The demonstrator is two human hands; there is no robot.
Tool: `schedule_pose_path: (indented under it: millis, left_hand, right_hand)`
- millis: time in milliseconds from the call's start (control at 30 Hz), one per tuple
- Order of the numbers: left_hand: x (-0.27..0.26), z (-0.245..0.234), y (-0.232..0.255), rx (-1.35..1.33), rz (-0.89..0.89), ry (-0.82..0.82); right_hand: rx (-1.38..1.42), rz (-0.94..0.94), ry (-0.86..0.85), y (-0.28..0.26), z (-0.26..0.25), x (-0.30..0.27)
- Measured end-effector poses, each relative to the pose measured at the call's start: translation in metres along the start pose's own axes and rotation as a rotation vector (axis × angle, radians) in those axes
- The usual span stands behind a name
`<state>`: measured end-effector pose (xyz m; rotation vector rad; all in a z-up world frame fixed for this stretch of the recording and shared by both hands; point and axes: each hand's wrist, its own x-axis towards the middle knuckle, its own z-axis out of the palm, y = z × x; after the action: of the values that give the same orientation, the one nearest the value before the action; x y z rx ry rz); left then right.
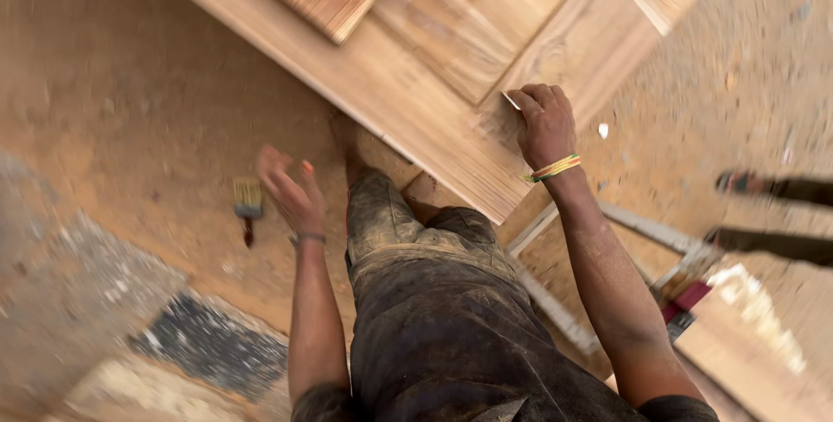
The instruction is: The person sands a large wooden panel using a sanding block held in the right hand. They move the block across the flat surfaces and along the edges of the panel, occasionally adjusting their position and the panel's orientation to reach different areas.
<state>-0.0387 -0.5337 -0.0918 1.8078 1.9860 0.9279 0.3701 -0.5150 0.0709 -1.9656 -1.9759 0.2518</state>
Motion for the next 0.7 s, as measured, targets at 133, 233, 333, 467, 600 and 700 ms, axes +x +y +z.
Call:
schedule_pose_path:
  millis: [133,233,333,467,600,700]
  left_hand:
    - [-0.146,-0.023,-0.044,0.098,-0.33,-0.34]
    - [-0.222,-0.015,-0.065,0.2,-0.381,-0.456]
    - [-0.272,0.005,-0.07,0.19,-0.459,-0.543]
    - [-0.268,0.033,-0.077,0.203,-0.394,-0.538]
    - [-0.237,0.044,-0.074,0.274,-0.431,-0.549]
    - [-0.224,0.046,-0.069,0.187,-0.365,-0.449]
  right_hand:
    - [-0.048,-0.059,0.001,-0.006,0.026,-0.007]
    - [-0.09,-0.105,-0.011,-0.008,0.032,-0.014]
    - [-0.107,-0.173,-0.06,-0.023,0.042,-0.023]
    - [-0.143,-0.279,-0.121,-0.038,0.04,-0.027]
    - [-0.235,-0.392,-0.244,-0.031,0.014,-0.044]
    - [-0.278,-0.439,-0.284,-0.022,0.005,-0.063]
